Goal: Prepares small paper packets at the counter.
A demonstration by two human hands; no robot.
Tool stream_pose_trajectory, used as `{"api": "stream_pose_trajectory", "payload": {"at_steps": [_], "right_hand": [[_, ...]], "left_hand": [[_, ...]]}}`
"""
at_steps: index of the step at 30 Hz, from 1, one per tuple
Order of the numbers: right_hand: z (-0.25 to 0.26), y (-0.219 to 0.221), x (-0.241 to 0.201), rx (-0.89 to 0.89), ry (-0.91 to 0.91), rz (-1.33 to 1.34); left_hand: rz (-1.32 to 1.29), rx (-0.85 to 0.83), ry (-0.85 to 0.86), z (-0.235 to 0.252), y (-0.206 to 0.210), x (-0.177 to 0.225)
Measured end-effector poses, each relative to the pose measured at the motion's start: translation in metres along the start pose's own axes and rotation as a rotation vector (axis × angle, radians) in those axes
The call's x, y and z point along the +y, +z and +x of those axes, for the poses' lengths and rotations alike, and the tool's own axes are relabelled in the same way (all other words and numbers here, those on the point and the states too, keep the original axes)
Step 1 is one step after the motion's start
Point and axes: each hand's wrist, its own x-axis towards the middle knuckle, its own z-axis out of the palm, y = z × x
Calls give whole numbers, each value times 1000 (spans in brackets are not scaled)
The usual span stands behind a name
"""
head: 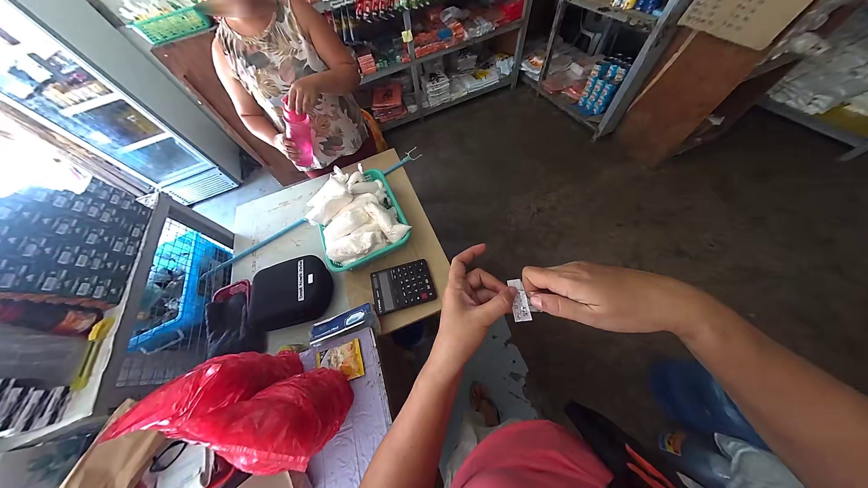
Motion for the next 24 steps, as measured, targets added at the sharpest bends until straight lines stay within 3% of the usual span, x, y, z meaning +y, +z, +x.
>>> {"api": "stream_pose_trajectory", "payload": {"at_steps": [13,24], "right_hand": [[-23,-10,16,29,31,-72],[-43,-33,67,55,-27,-70]], "left_hand": [[26,-36,-17,22,23,-12],[89,2,-4,49,66,-20]]}}
